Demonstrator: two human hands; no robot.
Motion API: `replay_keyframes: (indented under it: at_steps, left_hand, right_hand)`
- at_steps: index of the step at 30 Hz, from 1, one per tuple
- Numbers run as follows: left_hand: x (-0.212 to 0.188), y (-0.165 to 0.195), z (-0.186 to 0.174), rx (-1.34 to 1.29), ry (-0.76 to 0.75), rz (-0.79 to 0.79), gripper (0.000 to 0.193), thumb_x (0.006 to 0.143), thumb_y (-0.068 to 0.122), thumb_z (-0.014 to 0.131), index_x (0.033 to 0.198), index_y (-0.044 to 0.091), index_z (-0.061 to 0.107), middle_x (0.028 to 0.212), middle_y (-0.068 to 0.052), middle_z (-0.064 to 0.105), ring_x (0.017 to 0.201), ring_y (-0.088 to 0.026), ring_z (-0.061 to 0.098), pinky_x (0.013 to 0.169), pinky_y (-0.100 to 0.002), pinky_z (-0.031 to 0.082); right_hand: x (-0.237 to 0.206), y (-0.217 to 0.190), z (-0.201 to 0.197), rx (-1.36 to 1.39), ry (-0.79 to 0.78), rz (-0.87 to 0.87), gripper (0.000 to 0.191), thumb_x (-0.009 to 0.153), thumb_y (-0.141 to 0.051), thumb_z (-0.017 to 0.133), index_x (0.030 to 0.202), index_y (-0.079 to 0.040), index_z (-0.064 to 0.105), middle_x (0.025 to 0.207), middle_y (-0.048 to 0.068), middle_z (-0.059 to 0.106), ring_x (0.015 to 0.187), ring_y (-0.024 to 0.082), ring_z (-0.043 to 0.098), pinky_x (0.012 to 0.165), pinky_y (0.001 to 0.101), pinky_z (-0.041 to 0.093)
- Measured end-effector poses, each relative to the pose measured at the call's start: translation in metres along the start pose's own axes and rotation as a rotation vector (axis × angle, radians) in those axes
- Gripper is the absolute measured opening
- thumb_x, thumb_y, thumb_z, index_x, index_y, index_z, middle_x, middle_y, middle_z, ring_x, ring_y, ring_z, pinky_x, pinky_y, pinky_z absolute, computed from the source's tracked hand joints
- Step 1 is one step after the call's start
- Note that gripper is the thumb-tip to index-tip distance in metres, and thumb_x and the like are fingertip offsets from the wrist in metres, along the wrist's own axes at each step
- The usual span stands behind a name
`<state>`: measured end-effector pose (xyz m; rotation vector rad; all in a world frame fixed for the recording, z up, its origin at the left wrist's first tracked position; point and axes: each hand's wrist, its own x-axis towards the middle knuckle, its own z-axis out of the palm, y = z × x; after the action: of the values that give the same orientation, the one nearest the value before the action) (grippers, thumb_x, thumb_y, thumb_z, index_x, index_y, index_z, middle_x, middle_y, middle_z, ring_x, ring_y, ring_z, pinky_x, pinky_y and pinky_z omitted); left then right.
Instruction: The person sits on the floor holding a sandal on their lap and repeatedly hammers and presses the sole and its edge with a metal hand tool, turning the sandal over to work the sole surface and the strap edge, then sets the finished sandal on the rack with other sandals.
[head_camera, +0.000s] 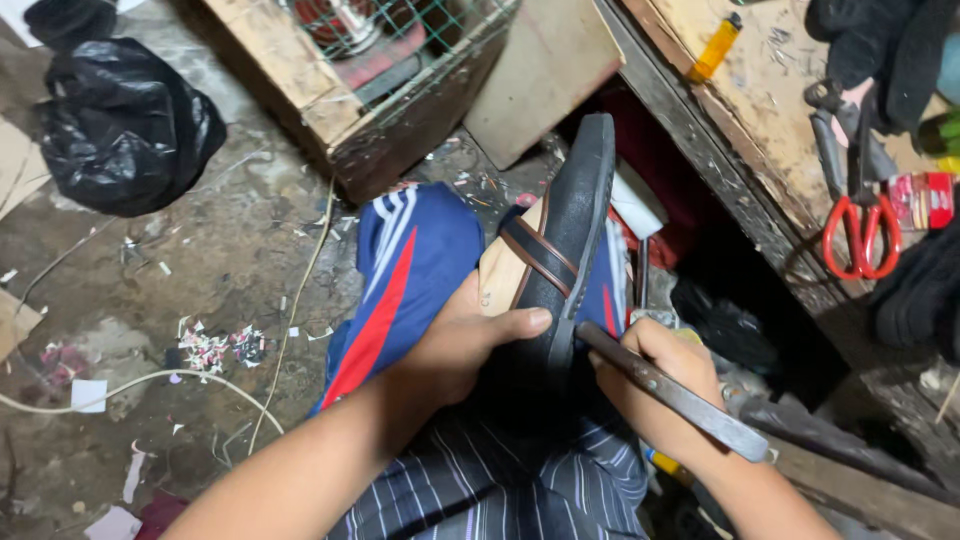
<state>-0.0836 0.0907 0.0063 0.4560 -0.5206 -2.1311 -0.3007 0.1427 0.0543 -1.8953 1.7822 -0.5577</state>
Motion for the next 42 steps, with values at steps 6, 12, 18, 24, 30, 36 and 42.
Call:
replay_keyframes:
  at_steps: [6,12,18,24,30,36,42]
  left_hand:
    - [0.013,-0.012,-0.016,0.13,-0.012,-0.029,0.084,0.079,0.009,0.078,0.154,-0.001,0.041,0.138,-0.009,0.058,0.13,-0.021,0.055,0.116,-0.037,0.04]
    - [0.039,-0.009,-0.032,0.44,-0.021,-0.165,0.087,0.071,0.011,0.086,0.148,0.002,0.045,0.139,-0.007,0.061,0.13,-0.019,0.057,0.115,-0.036,0.042]
    - [0.047,0.004,-0.03,0.607,0.011,-0.253,0.088,0.066,0.01,0.087,0.143,0.005,0.045,0.138,-0.005,0.062,0.131,-0.018,0.057,0.113,-0.035,0.043]
    - [0.038,0.017,-0.014,0.37,-0.068,-0.087,0.09,0.072,0.005,0.082,0.153,0.001,0.042,0.148,-0.007,0.055,0.138,-0.018,0.049,0.12,-0.036,0.036]
    - [-0.004,0.014,0.0,0.317,-0.055,0.176,0.087,0.08,0.007,0.078,0.156,0.0,0.037,0.154,-0.004,0.05,0.146,-0.017,0.044,0.124,-0.033,0.032]
    - [-0.017,0.023,-0.019,0.456,0.021,0.115,0.072,0.079,0.011,0.074,0.144,0.0,0.046,0.14,-0.008,0.06,0.133,-0.018,0.056,0.114,-0.034,0.045]
    - [0.024,0.05,-0.059,0.477,0.341,0.139,0.049,0.084,0.025,0.075,0.124,0.005,0.053,0.106,-0.006,0.062,0.091,-0.016,0.062,0.081,-0.034,0.055]
  right_hand:
    - [-0.019,0.034,0.028,0.096,-0.043,0.129,0.023,0.075,-0.014,0.079,0.074,-0.008,0.057,0.056,0.008,0.054,0.049,0.022,0.053,0.046,0.0367,0.042]
    - [-0.019,0.043,0.034,0.11,-0.171,0.227,0.023,0.075,-0.017,0.079,0.074,-0.008,0.058,0.055,0.007,0.055,0.048,0.021,0.054,0.046,0.037,0.042]
    - [-0.002,0.042,0.033,0.113,-0.225,0.215,0.022,0.075,-0.02,0.079,0.075,-0.009,0.06,0.057,0.007,0.058,0.05,0.021,0.057,0.048,0.0367,0.043]
    - [-0.008,0.031,0.022,0.063,-0.226,0.331,0.022,0.075,-0.024,0.082,0.075,-0.01,0.065,0.056,0.008,0.059,0.051,0.021,0.059,0.05,0.037,0.044]
    - [-0.017,0.012,0.008,0.448,-0.028,0.593,0.014,0.088,-0.022,0.068,0.098,-0.013,0.065,0.073,0.002,0.067,0.066,0.013,0.059,0.062,0.0281,0.047]
    - [-0.011,-0.004,0.02,0.564,-0.181,0.283,0.049,0.067,-0.011,0.093,0.092,-0.009,0.051,0.081,-0.001,0.054,0.073,0.008,0.046,0.064,0.0249,0.043]
    - [-0.006,-0.02,0.037,0.346,-0.35,0.173,0.033,0.079,-0.018,0.086,0.089,-0.009,0.055,0.073,0.001,0.06,0.071,0.008,0.053,0.064,0.0269,0.049]
